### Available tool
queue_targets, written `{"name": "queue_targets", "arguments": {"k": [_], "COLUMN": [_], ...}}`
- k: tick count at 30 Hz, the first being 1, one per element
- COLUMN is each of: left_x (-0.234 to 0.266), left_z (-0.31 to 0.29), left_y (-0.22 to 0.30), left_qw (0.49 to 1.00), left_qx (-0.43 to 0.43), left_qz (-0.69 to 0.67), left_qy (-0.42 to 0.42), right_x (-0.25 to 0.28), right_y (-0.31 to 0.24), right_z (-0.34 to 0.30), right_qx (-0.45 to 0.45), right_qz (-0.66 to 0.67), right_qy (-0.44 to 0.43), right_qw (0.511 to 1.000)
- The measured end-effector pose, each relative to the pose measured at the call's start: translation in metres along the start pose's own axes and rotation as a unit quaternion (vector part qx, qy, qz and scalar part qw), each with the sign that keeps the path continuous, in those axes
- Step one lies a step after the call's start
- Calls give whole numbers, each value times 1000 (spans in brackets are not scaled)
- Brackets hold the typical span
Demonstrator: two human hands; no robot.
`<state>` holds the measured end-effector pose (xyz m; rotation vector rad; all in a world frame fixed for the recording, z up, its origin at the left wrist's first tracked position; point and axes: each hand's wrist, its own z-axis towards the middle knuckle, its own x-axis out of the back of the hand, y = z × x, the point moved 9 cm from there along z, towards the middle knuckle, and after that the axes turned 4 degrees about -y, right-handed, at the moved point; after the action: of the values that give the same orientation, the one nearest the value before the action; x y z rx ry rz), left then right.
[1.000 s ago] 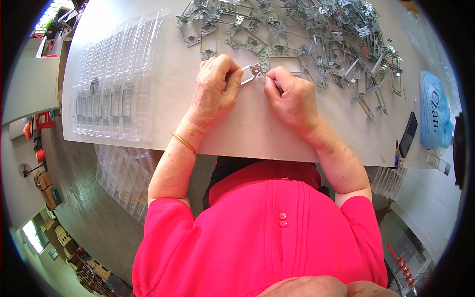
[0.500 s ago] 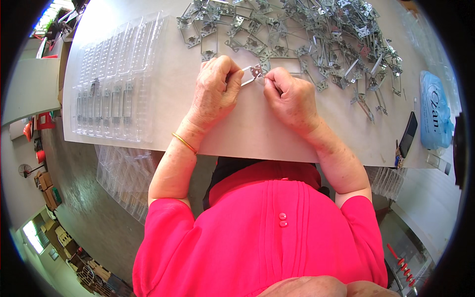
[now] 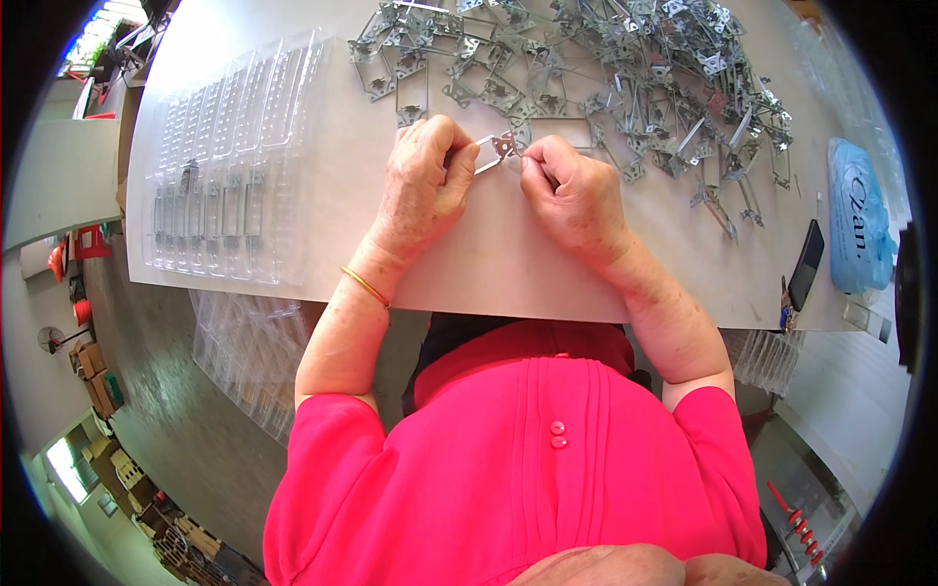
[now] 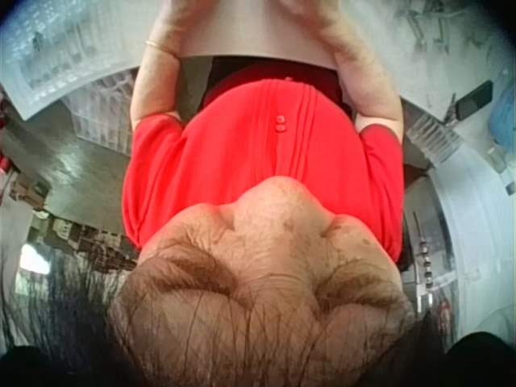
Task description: Assembling small metal clips onto plastic hardware frames and placing them into a tray.
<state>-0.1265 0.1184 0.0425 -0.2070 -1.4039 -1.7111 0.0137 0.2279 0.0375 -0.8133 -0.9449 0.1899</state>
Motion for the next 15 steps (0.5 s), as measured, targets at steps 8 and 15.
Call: {"name": "queue_targets", "arguments": {"k": [8,15], "left_x": [-1,-1], "left_z": [0,0], "left_y": [0,-2], "left_qw": [1000,1000], "left_qx": [5,12], "left_qz": [-7,-7], "left_qy": [-4,-6], "right_x": [0,1], "right_y": [1,-1], "right_z": [0,1], "right_qx": [-6,-7], "right_qz": [3,1], "right_qy": [2,-3], "right_qw": [1000,1000]}}
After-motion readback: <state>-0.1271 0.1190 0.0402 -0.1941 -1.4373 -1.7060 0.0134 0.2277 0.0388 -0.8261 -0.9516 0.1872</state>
